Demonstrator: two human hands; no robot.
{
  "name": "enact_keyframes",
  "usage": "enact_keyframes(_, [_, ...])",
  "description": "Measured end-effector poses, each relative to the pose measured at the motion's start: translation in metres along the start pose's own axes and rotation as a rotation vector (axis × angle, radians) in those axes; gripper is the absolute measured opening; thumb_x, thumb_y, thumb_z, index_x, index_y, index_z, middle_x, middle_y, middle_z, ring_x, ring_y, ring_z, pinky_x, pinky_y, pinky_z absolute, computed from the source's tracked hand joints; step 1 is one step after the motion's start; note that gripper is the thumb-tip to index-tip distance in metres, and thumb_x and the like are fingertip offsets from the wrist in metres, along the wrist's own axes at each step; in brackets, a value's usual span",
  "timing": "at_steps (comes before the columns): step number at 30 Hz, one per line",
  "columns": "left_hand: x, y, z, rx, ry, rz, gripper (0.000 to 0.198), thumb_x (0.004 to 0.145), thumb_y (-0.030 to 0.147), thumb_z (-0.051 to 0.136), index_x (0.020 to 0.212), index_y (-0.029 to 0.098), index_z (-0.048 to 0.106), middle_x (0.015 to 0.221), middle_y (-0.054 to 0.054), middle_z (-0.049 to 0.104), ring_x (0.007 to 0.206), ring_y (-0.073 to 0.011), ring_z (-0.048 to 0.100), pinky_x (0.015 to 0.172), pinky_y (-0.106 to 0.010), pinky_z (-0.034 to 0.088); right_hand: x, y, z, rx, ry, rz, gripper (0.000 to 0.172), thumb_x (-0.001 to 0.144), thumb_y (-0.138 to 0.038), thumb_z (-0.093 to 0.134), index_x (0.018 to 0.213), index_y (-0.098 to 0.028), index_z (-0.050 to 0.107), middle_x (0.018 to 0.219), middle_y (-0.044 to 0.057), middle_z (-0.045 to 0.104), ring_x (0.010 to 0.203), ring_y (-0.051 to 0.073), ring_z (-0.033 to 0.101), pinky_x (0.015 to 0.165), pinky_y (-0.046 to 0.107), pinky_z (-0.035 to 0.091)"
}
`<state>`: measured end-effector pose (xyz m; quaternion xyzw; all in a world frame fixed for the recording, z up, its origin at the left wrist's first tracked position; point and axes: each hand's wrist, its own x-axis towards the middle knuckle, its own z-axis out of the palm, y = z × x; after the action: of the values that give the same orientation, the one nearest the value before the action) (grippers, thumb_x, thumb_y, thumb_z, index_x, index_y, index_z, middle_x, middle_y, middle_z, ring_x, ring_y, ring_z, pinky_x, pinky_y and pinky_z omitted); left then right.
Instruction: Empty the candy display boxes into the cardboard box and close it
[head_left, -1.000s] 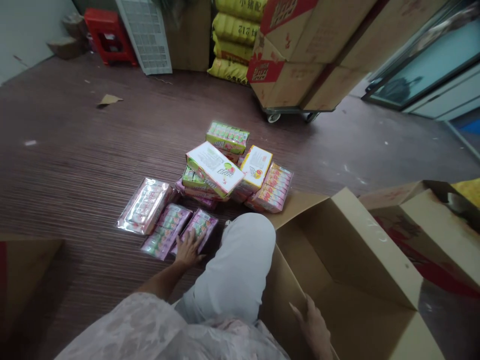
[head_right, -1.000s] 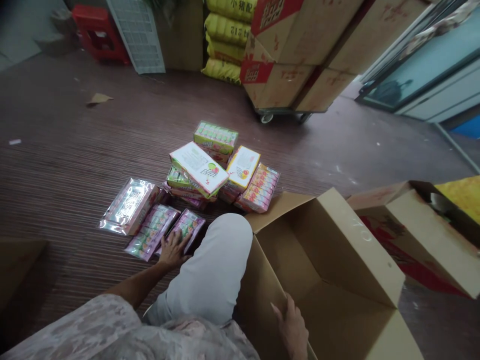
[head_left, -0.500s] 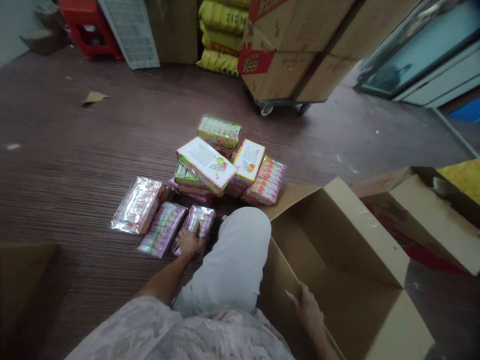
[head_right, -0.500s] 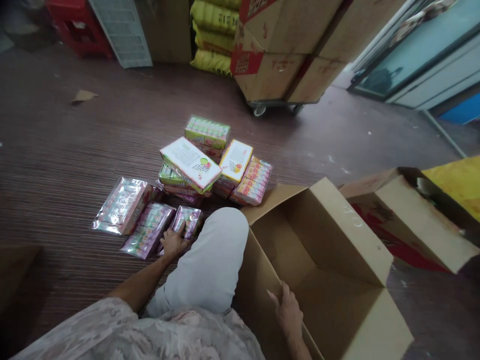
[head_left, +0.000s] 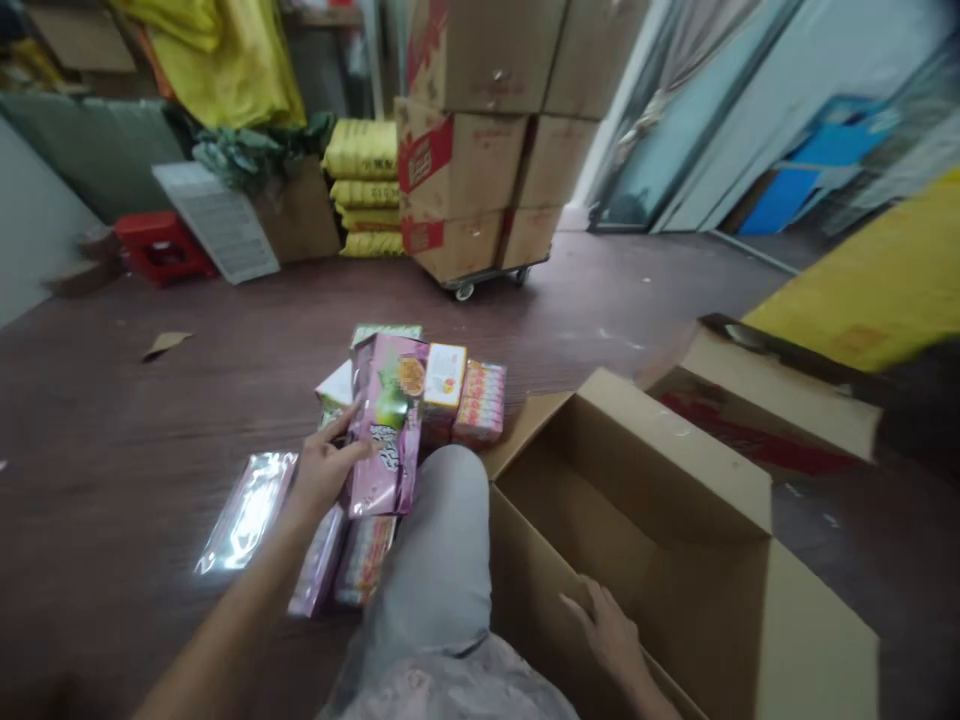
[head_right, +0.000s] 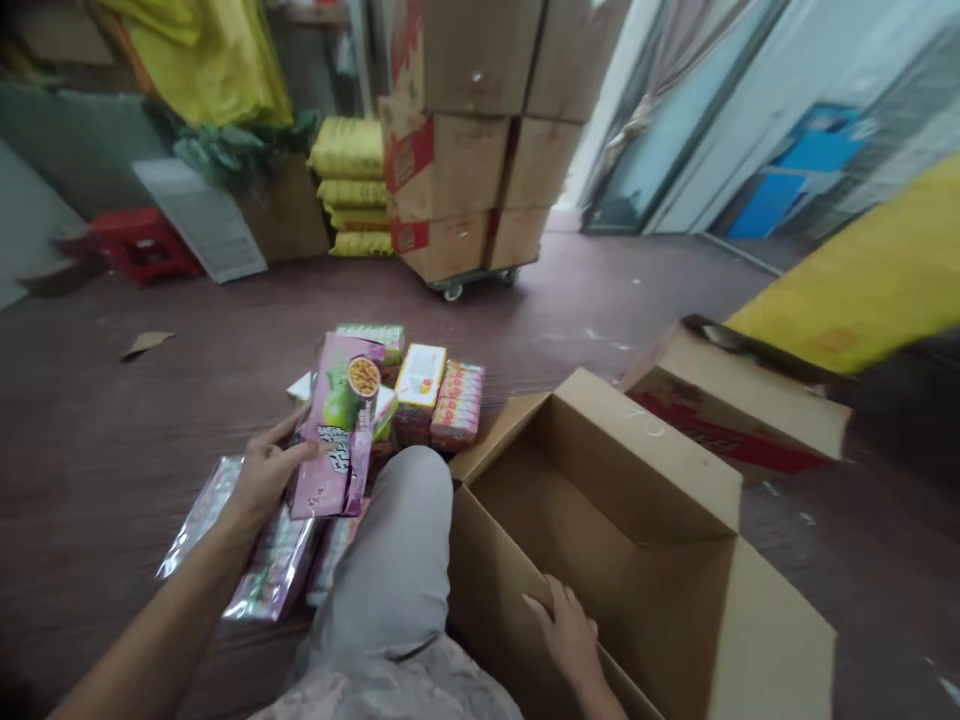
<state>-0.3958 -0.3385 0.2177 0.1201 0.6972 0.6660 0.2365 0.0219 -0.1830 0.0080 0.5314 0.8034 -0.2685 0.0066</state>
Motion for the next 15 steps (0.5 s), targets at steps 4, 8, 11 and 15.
enact_keyframes(4, [-0.005,0.056,0.091,0.079,-0.459,-0.03,0.091,0.046,0.028,0.081,0.134,0.013,0.066,0.081,-0.002,0.075,0.062,-0.0168,0.06,0.056,-0.026,0.048,-0.009,-0.088,-0.077,0.022,0.665,-0.456,0.042,0.099,-0.043,0.045,0.131,-0.018,0.054,0.13,0.018,0.064,0.126,0.032,0.057,0.104,0.052,0.047])
enact_keyframes(8, [-0.021,0.054,0.189,0.179,-0.943,-0.107,0.085,0.047,0.021,0.076,0.131,0.015,0.069,0.07,0.001,0.072,0.052,-0.0145,0.056,0.05,-0.025,0.043,-0.018,-0.157,-0.181,-0.34,0.773,-0.884,0.033,0.098,-0.033,0.059,0.127,-0.018,0.057,0.124,0.013,0.065,0.126,0.027,0.05,0.108,0.045,0.04])
enact_keyframes(11, [-0.032,0.033,0.242,0.244,-1.155,-0.156,0.076,0.046,0.013,0.07,0.122,0.013,0.074,0.061,0.003,0.068,0.048,-0.012,0.051,0.048,-0.023,0.04,-0.02,-0.157,-0.221,-0.614,0.534,-0.872,0.021,0.099,-0.037,0.056,0.095,-0.017,0.062,0.093,0.008,0.066,0.095,0.024,0.055,0.091,0.041,0.044])
enact_keyframes(15, [-0.028,-0.003,0.278,0.183,-1.313,-0.418,0.072,0.039,0.01,0.064,0.11,0.01,0.077,0.068,-0.003,0.073,0.055,-0.0174,0.06,0.053,-0.027,0.046,-0.03,-0.121,-0.223,-0.621,0.308,-0.826,0.018,0.102,-0.024,0.05,0.087,-0.017,0.059,0.081,0.003,0.062,0.077,0.019,0.048,0.074,0.034,0.038])
